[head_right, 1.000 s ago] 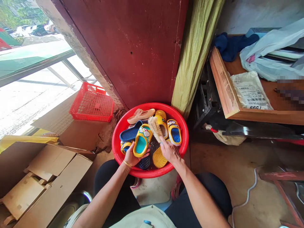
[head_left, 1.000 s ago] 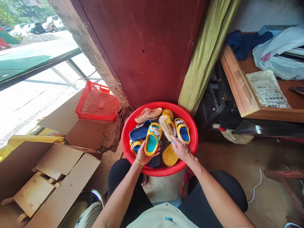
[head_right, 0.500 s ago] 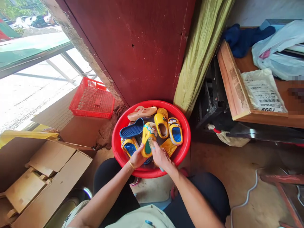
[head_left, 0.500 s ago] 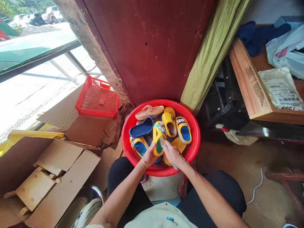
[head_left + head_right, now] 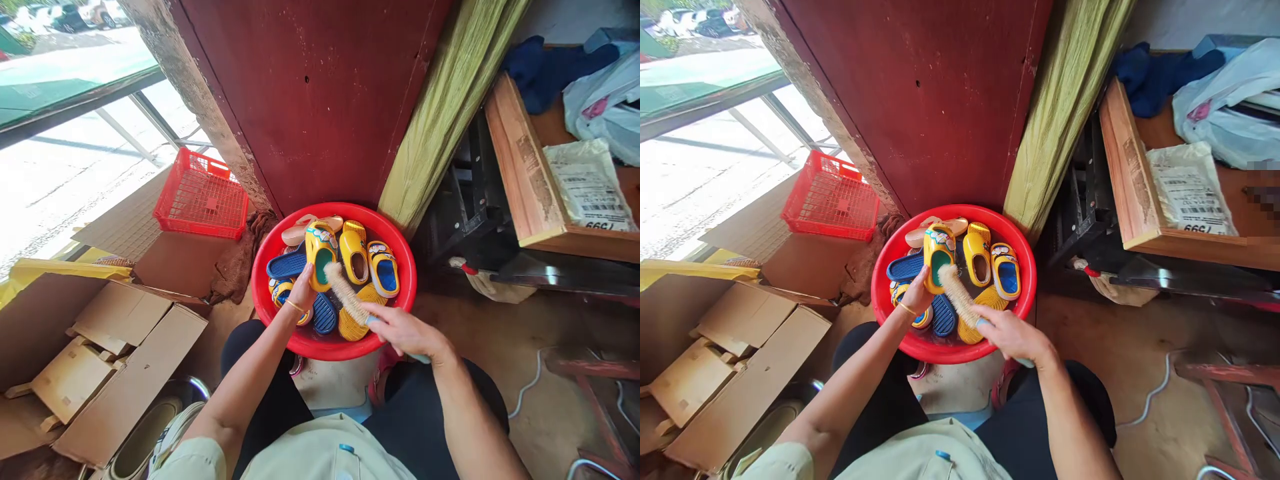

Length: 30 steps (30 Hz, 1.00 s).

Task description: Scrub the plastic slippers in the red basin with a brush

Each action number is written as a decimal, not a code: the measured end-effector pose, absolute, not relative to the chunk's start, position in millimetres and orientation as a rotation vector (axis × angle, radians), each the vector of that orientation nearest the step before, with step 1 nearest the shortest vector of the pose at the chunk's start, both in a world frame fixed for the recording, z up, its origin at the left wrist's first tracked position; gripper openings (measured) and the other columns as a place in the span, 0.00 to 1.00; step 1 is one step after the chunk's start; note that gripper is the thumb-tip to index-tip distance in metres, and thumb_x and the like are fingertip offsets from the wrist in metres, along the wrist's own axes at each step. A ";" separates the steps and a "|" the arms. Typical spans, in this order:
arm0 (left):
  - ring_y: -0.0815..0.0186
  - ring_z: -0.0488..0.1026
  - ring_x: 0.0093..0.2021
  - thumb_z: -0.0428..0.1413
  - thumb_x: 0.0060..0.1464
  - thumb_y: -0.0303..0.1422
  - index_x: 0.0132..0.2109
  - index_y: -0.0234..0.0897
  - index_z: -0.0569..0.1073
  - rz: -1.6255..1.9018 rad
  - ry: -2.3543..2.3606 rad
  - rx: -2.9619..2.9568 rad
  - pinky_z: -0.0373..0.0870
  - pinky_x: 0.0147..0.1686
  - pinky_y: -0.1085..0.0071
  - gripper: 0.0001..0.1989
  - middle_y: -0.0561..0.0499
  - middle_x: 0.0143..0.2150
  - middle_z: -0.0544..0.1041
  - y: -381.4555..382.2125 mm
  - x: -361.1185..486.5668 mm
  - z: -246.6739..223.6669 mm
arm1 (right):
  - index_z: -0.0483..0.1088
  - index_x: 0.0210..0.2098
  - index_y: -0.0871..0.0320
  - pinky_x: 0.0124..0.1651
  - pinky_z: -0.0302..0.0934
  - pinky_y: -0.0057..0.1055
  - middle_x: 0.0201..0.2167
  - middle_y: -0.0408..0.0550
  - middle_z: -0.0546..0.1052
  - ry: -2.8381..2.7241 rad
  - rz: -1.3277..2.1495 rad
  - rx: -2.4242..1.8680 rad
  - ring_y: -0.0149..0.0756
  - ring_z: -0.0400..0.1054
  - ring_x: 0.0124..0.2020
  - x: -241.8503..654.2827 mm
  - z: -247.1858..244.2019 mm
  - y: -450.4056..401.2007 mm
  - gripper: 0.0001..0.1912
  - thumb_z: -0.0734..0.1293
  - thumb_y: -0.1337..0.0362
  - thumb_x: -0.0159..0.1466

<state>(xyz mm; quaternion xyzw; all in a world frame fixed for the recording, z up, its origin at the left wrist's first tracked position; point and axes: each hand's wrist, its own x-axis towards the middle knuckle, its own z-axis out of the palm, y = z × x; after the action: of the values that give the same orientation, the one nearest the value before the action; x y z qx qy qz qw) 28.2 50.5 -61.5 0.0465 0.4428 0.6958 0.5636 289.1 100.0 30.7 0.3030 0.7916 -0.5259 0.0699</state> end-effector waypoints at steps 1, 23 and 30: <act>0.59 0.77 0.47 0.58 0.59 0.47 0.62 0.38 0.69 1.662 1.046 0.131 0.74 0.48 0.64 0.29 0.46 0.49 0.80 63.3 30.3 -59.8 | 0.57 0.69 0.51 0.21 0.59 0.24 0.25 0.39 0.76 2.363 -1.656 1.043 0.28 0.64 0.16 297.0 32.8 112.5 0.30 0.57 0.56 0.68; 0.28 0.28 0.71 0.74 0.18 0.26 0.51 0.40 0.72 1.078 1.609 0.954 0.28 0.66 0.40 0.45 0.38 0.73 0.45 31.9 138.1 -124.3 | 0.57 0.69 0.54 0.28 0.63 0.25 0.32 0.45 0.80 2.637 -1.396 1.470 0.28 0.68 0.20 303.2 7.6 146.9 0.30 0.59 0.57 0.69; 0.37 0.56 0.66 0.71 0.30 0.28 0.50 0.41 0.76 1.151 1.611 0.963 0.46 0.67 0.48 0.34 0.41 0.54 0.70 35.7 90.4 -77.4 | 0.57 0.70 0.52 0.29 0.63 0.25 0.30 0.43 0.80 2.519 -1.232 1.447 0.29 0.69 0.19 309.7 -3.5 142.8 0.29 0.57 0.58 0.70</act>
<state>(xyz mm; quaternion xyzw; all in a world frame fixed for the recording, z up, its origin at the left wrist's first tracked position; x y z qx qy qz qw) 90.4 35.7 -77.4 0.3899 0.6524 0.4662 0.4527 309.7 142.8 -3.5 0.4585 0.7982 -0.3906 -0.0068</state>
